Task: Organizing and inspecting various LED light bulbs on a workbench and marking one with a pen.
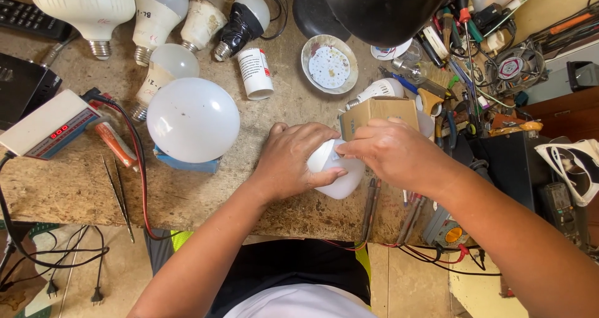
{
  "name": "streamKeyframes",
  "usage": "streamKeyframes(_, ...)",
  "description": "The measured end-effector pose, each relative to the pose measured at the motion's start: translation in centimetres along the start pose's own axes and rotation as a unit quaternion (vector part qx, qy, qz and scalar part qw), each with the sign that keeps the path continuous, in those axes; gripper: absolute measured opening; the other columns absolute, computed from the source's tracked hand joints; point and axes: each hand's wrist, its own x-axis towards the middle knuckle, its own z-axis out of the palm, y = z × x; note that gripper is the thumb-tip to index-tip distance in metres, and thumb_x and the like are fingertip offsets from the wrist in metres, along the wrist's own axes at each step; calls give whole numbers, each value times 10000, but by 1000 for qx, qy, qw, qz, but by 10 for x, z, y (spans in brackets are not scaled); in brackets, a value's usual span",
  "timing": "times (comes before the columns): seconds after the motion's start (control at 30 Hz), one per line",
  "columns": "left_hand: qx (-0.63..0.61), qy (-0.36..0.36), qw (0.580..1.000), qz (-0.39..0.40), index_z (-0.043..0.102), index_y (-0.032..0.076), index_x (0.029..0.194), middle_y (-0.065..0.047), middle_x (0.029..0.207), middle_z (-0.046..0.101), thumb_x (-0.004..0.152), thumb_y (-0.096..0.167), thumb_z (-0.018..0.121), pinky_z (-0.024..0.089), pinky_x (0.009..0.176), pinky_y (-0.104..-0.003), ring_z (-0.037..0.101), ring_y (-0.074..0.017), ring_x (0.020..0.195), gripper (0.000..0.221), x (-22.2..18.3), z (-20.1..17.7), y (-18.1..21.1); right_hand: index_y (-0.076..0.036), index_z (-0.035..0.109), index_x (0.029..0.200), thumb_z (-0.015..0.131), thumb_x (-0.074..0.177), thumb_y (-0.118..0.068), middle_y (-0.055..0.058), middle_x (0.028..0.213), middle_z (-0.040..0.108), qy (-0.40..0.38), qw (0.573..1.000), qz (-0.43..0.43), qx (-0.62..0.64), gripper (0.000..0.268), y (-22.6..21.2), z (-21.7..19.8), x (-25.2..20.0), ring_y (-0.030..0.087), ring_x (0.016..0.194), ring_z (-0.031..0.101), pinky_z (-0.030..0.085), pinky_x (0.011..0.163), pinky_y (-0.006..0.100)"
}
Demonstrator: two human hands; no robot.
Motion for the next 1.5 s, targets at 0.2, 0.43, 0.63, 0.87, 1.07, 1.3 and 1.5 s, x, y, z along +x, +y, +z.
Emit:
streamKeyframes(0.2, 13, 1, 1000, 7, 604, 159, 1353, -125, 1289, 671, 910, 577, 610, 370, 983, -511, 659, -334, 1161, 610, 1, 3, 0, -205, 793, 1018, 584, 1016, -277, -18, 799, 748, 7, 1000, -7, -23, 222, -7, -5, 2, 132, 822, 682, 523, 774, 306)
streamKeyframes(0.43, 22, 15, 1000, 17, 613, 188, 1336, -100, 1284, 673, 934, 582, 559, 361, 962, -486, 655, -321, 1163, 566, 0, 14, -6, -199, 795, 960, 563, 1020, -284, -21, 783, 737, -30, 997, -36, -65, 255, -13, -12, 5, 154, 796, 648, 489, 715, 312)
streamKeyframes(0.63, 17, 27, 999, 27, 628, 189, 1318, -94, 1276, 681, 924, 600, 568, 363, 961, -488, 656, -314, 1157, 572, -3, 15, -8, -206, 802, 1000, 542, 1034, -270, -22, 800, 753, -93, 992, -34, -78, 269, -20, -22, 14, 132, 806, 638, 464, 731, 289)
streamKeyframes(0.87, 6, 17, 1000, 25, 629, 182, 1324, -95, 1276, 683, 909, 604, 578, 359, 977, -496, 651, -312, 1158, 594, -3, 13, -8, -182, 803, 975, 565, 1011, -257, 5, 837, 762, -108, 986, -66, -105, 252, -23, -26, 16, 172, 845, 661, 469, 715, 321)
streamKeyframes(1.07, 27, 29, 999, 30, 622, 197, 1327, -77, 1267, 678, 917, 612, 579, 360, 952, -472, 655, -292, 1157, 585, -2, 18, -11, -203, 788, 1042, 506, 1050, -226, -5, 852, 758, -121, 986, -7, -117, 283, -36, -29, 12, 135, 855, 667, 472, 731, 285)
streamKeyframes(1.3, 12, 20, 1000, 21, 612, 175, 1346, -95, 1268, 677, 912, 629, 566, 363, 963, -462, 647, -302, 1151, 629, -4, 8, -6, -197, 800, 1002, 534, 1020, -202, 1, 866, 757, -119, 985, -57, -114, 267, -23, -29, 19, 172, 856, 668, 476, 721, 313)
streamKeyframes(1.5, 4, 18, 1000, 17, 610, 179, 1345, -88, 1258, 675, 904, 634, 576, 365, 949, -456, 654, -290, 1146, 634, -3, 11, -8, -220, 798, 1008, 539, 1020, -211, -25, 873, 755, -138, 978, -64, -140, 259, -26, -29, 21, 150, 874, 662, 467, 727, 303)
